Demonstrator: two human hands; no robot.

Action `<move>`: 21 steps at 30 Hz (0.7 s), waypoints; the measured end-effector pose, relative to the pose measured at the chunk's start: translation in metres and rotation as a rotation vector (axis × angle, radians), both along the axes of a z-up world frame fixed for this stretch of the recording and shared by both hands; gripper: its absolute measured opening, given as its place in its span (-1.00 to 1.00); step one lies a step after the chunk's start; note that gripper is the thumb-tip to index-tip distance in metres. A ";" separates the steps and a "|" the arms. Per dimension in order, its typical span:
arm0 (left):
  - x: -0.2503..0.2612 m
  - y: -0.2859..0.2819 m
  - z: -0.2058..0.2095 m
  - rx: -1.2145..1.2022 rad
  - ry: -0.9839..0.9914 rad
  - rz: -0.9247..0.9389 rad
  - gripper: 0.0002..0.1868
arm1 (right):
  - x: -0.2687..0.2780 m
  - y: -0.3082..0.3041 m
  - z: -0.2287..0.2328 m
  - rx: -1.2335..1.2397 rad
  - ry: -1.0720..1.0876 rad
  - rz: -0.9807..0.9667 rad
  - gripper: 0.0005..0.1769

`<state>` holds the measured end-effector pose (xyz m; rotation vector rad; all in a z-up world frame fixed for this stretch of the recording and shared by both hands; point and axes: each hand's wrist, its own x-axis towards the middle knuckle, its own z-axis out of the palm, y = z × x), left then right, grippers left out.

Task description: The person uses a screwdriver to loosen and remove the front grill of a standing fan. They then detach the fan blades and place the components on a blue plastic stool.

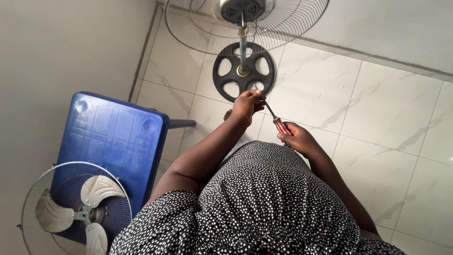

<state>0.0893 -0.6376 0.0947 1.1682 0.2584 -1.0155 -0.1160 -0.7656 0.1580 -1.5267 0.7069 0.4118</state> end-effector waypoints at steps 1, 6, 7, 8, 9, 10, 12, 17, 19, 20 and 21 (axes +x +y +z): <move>0.011 -0.006 -0.004 0.010 -0.019 -0.002 -0.79 | 0.010 -0.001 -0.003 0.004 0.003 -0.014 -0.43; 0.075 -0.034 -0.028 0.085 -0.025 -0.006 -0.80 | 0.068 -0.006 -0.022 0.016 0.056 -0.068 -0.47; 0.089 -0.038 -0.034 0.088 -0.036 -0.014 -0.80 | 0.080 -0.007 -0.027 0.031 0.037 -0.091 -0.50; 0.104 -0.042 -0.041 0.090 -0.047 -0.023 -0.79 | 0.093 -0.006 -0.034 0.046 0.018 -0.115 -0.53; 0.118 -0.046 -0.047 0.094 -0.058 -0.030 -0.78 | 0.107 -0.006 -0.041 0.062 -0.001 -0.137 -0.56; 0.133 -0.051 -0.053 0.108 -0.072 -0.052 -0.76 | 0.120 -0.006 -0.048 0.075 -0.023 -0.150 -0.59; 0.158 -0.059 -0.064 0.141 -0.097 -0.097 -0.66 | 0.143 -0.007 -0.060 0.105 -0.063 -0.177 -0.63; 0.204 -0.071 -0.083 0.168 -0.163 -0.163 -0.46 | 0.188 -0.008 -0.080 0.118 0.013 -0.249 -0.68; 0.217 -0.078 -0.088 0.170 -0.166 -0.187 -0.44 | 0.201 -0.009 -0.084 0.138 0.022 -0.272 -0.67; 0.223 -0.081 -0.090 0.175 -0.167 -0.203 -0.45 | 0.207 -0.010 -0.087 0.150 0.020 -0.286 -0.67; 0.227 -0.085 -0.092 0.178 -0.166 -0.219 -0.45 | 0.211 -0.011 -0.088 0.160 0.018 -0.300 -0.66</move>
